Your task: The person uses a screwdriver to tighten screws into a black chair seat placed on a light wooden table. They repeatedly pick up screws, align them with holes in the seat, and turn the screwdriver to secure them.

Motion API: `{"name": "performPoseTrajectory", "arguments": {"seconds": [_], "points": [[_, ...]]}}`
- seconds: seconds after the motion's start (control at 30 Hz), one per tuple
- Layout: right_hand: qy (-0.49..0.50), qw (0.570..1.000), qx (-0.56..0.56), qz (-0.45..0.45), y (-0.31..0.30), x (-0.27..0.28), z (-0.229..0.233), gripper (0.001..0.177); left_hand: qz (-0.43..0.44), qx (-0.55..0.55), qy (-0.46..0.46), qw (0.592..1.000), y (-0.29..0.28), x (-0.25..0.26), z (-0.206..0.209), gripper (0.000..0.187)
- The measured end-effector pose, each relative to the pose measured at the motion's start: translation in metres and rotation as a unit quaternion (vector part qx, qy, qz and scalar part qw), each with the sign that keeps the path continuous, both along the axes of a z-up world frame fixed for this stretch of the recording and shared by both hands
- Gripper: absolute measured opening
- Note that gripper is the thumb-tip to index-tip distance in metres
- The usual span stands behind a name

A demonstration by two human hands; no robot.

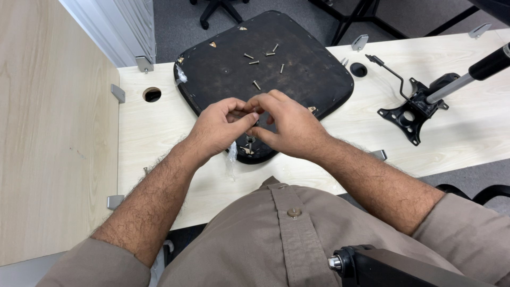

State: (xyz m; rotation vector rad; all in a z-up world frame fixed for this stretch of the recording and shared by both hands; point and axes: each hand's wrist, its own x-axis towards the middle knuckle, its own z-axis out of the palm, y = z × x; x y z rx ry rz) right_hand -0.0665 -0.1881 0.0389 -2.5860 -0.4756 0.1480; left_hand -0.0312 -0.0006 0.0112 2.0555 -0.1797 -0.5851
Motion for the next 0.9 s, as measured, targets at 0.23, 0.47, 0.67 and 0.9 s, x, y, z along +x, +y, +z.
{"name": "performPoseTrajectory", "arguments": {"seconds": [0.23,0.47,0.67,0.9], "points": [[-0.022,0.999,0.014,0.036,0.0,0.003,-0.005,0.032,0.033,-0.011,-0.005,0.999,0.0,-0.004,-0.003,0.039],[-0.057,0.996,0.034,0.065,0.0,0.003,-0.007,0.031,0.011,-0.047,-0.01,0.999,0.005,-0.003,-0.007,0.034],[-0.028,0.999,0.018,0.025,-0.001,0.005,-0.003,0.032,0.034,-0.049,0.004,0.998,0.007,-0.004,-0.007,0.035],[-0.073,0.991,0.092,0.061,-0.004,0.005,-0.017,0.028,0.022,-0.112,0.01,0.993,0.007,-0.007,-0.005,0.03]]}}
